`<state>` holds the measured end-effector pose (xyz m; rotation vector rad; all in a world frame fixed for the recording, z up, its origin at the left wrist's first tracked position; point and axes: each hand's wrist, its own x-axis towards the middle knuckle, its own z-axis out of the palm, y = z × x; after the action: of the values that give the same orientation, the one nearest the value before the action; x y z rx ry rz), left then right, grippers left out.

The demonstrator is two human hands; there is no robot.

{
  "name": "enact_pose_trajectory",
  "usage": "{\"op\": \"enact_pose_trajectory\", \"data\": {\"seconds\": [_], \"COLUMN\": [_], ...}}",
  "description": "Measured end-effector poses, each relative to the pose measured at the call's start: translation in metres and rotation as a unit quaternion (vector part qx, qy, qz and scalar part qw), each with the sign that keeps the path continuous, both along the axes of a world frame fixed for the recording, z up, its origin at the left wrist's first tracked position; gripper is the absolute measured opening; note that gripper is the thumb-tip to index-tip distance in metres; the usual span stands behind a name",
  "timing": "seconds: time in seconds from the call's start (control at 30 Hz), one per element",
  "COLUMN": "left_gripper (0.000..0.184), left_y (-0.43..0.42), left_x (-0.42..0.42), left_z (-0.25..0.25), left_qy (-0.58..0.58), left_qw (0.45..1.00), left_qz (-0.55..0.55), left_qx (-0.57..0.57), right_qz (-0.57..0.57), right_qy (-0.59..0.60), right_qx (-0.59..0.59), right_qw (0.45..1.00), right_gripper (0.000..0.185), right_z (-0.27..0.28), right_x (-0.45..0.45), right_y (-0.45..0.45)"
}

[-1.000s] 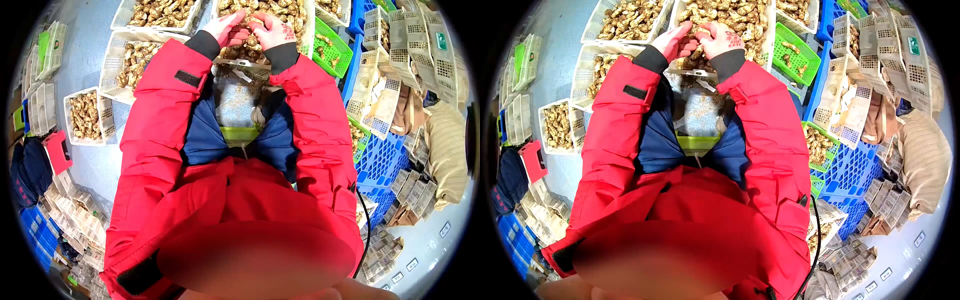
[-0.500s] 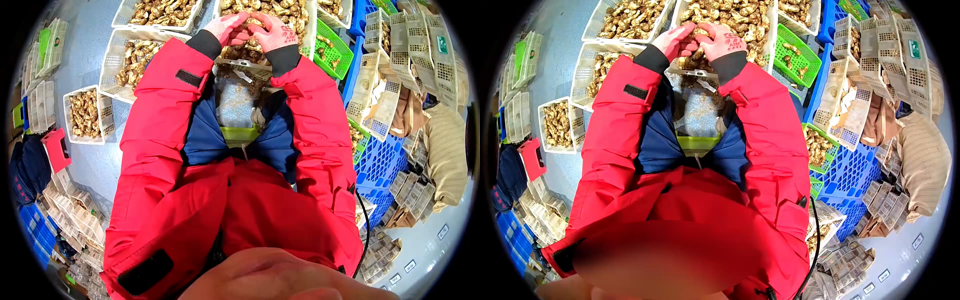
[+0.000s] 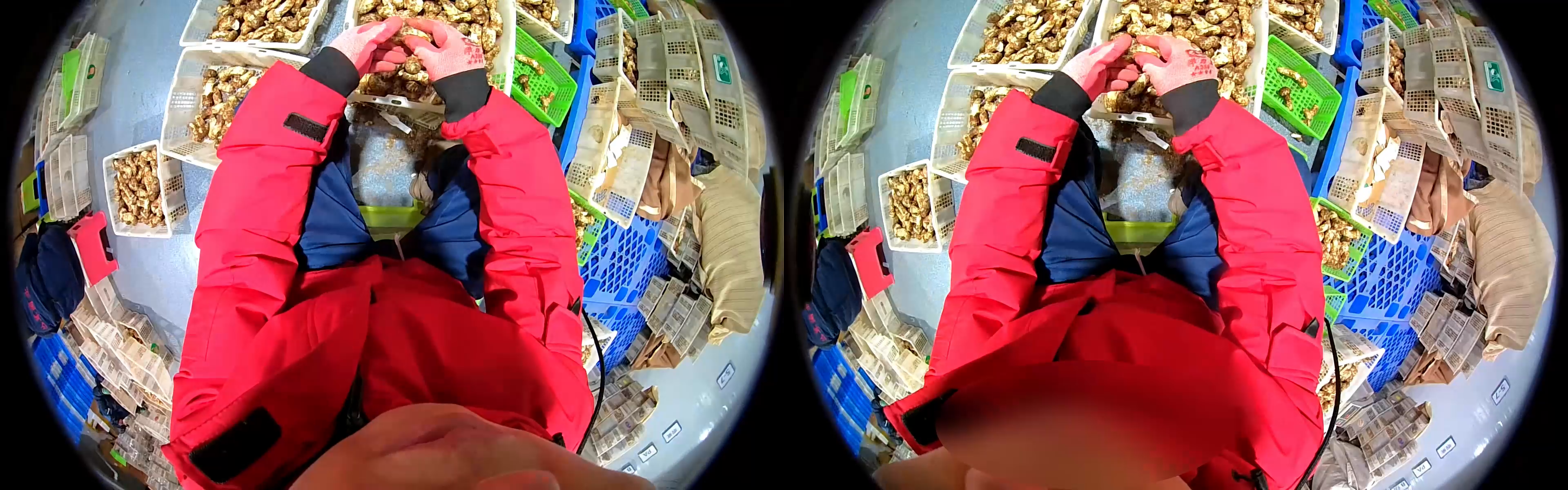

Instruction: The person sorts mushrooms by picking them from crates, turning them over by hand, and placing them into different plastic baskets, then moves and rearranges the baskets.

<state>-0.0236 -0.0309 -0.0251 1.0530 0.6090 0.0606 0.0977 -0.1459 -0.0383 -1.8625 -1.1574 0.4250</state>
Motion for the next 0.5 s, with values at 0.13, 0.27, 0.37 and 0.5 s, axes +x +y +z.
{"op": "enact_pose_trajectory", "data": {"seconds": [0.13,0.27,0.37,0.5], "left_gripper": [0.037,0.037,0.04,0.041], "left_y": [0.001,0.002,0.003,0.004], "left_x": [0.001,0.002,0.0,-0.001], "left_z": [-0.003,-0.006,-0.005,-0.005], "left_qy": [-0.013,-0.038,-0.07,-0.107], "left_qw": [1.0,0.999,0.996,0.994], "left_qz": [-0.011,0.028,0.049,0.019], "left_qx": [-0.008,-0.024,-0.035,-0.029], "right_qz": [-0.016,0.027,0.025,0.023], "right_qy": [0.001,0.017,0.034,-0.041], "right_qx": [-0.03,0.097,0.084,0.063], "right_qw": [0.999,0.995,0.996,0.997], "right_gripper": [0.033,0.037,0.038,0.034], "right_z": [0.006,-0.003,0.001,0.01], "right_x": [-0.003,-0.001,0.003,0.004], "right_y": [-0.001,0.003,0.001,-0.003]}}
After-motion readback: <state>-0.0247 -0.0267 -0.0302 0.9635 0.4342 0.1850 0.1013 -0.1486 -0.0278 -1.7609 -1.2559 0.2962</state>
